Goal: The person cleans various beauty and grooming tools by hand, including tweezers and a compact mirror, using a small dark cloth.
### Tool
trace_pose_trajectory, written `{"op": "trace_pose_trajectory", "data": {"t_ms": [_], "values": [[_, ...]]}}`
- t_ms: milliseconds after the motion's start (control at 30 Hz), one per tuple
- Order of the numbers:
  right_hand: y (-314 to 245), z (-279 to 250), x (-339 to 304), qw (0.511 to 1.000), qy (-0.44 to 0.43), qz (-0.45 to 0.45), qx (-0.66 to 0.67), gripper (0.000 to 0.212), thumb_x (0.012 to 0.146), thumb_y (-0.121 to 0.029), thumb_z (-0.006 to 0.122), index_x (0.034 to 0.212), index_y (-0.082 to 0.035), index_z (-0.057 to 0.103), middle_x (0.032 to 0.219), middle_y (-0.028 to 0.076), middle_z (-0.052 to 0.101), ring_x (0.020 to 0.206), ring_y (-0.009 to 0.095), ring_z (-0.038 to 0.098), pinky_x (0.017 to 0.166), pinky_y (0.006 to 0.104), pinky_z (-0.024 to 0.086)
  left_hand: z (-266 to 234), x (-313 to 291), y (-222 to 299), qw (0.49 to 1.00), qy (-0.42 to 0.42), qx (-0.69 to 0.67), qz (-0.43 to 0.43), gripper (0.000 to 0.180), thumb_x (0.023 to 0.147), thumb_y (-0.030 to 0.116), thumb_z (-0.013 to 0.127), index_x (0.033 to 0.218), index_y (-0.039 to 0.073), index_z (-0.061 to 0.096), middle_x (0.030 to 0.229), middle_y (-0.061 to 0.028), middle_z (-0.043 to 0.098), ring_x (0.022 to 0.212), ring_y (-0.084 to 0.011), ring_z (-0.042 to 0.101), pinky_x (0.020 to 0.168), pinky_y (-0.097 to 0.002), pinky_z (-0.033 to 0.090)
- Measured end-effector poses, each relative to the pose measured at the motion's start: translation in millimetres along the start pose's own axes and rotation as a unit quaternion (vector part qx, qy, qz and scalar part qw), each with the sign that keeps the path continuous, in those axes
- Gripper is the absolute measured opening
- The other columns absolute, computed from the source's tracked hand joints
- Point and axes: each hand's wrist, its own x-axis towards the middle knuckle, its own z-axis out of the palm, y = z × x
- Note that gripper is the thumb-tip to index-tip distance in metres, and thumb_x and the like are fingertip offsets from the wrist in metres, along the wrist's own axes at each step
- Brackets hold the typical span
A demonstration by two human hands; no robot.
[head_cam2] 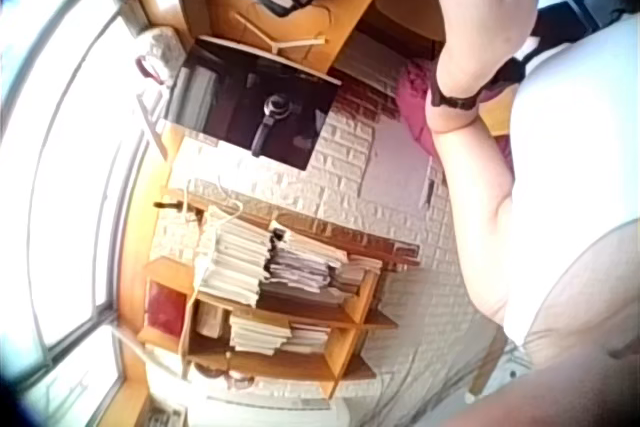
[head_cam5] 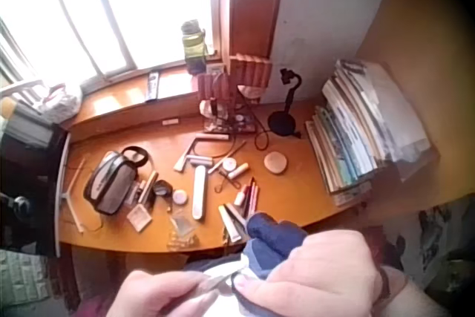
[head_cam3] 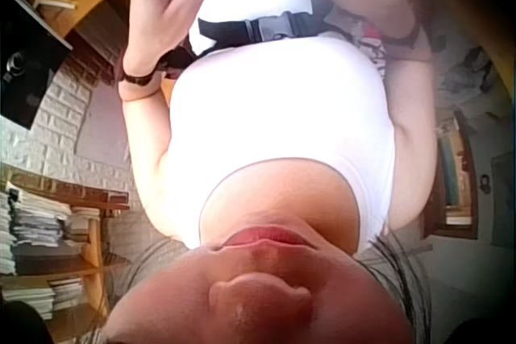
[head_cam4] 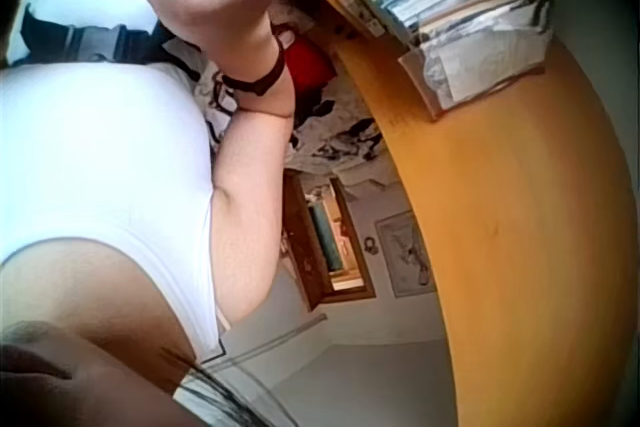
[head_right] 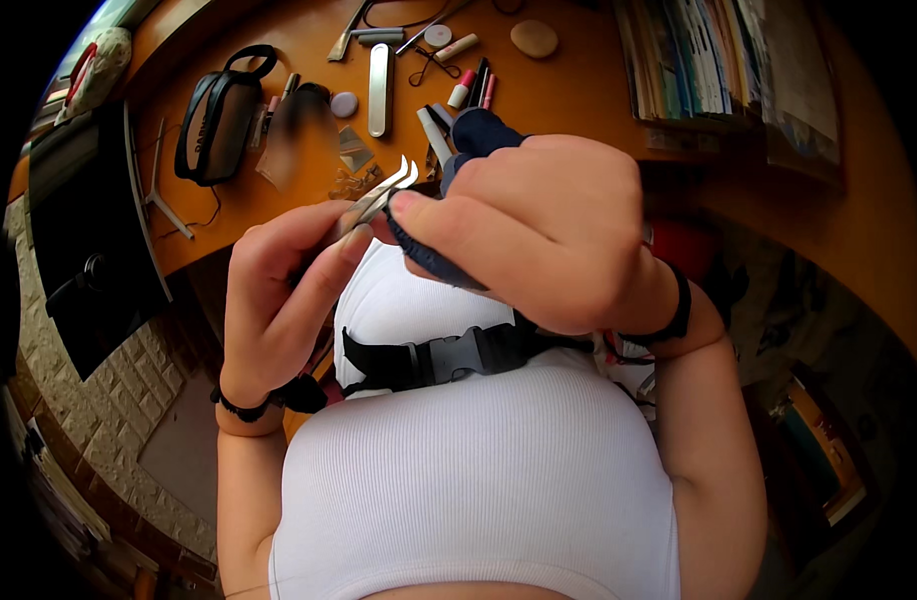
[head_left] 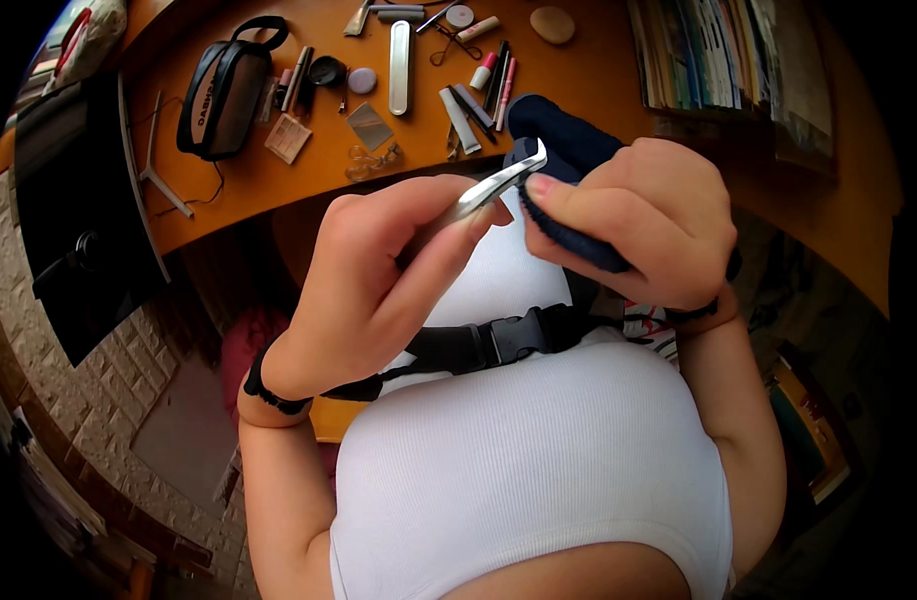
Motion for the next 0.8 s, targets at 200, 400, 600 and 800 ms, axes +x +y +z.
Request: {"op": "trace_pose_trajectory", "data": {"t_ms": [200,400,600,800], "values": [[3.0,-2.3,-2.0,0.999,0.02,0.023,-0.02,0.027,0.068,-0.017,0.083,0.088,-0.004,0.071,0.064,0.004,0.058,0.053,0.019,0.057,0.046,0.0287,0.041,0.9,0.7,6.8,1.0,0.011,0.012,-0.025,0.017,0.097,0.004,0.059,0.104,-0.008,0.068,0.085,-0.0025,0.067,0.067,-0.0044,0.048,0.06,-0.0192,0.039],[-0.1,-2.8,-2.5,1.0,0.016,0.006,-0.02,0.028,0.067,-0.017,0.083,0.089,-0.004,0.071,0.064,0.004,0.057,0.053,0.019,0.056,0.046,0.0293,0.04,5.6,0.5,4.8,0.999,0.022,0.019,-0.013,0.017,0.096,0.004,0.059,0.105,-0.007,0.069,0.083,-0.0016,0.067,0.064,-0.0034,0.045,0.058,-0.0188,0.036],[1.1,-5.3,-9.7,0.999,0.026,0.032,-0.032,0.031,0.065,-0.018,0.084,0.09,-0.005,0.072,0.064,0.004,0.057,0.052,0.019,0.056,0.046,0.0294,0.04,3.6,0.7,8.8,0.999,-0.002,0.024,-0.039,0.017,0.096,0.004,0.059,0.105,-0.006,0.069,0.086,-0.0033,0.069,0.065,-0.0034,0.046,0.059,-0.0184,0.036],[-4.1,-8.0,-8.1,1.0,0.003,0.029,-0.01,0.03,0.063,-0.008,0.084,0.091,-0.003,0.072,0.065,0.005,0.06,0.053,0.019,0.057,0.048,0.0285,0.042,8.1,0.2,3.2,1.0,0.019,0.018,-0.017,0.017,0.097,0.004,0.058,0.106,-0.007,0.068,0.092,-0.006,0.071,0.068,-0.0029,0.049,0.062,-0.0176,0.039]]}}
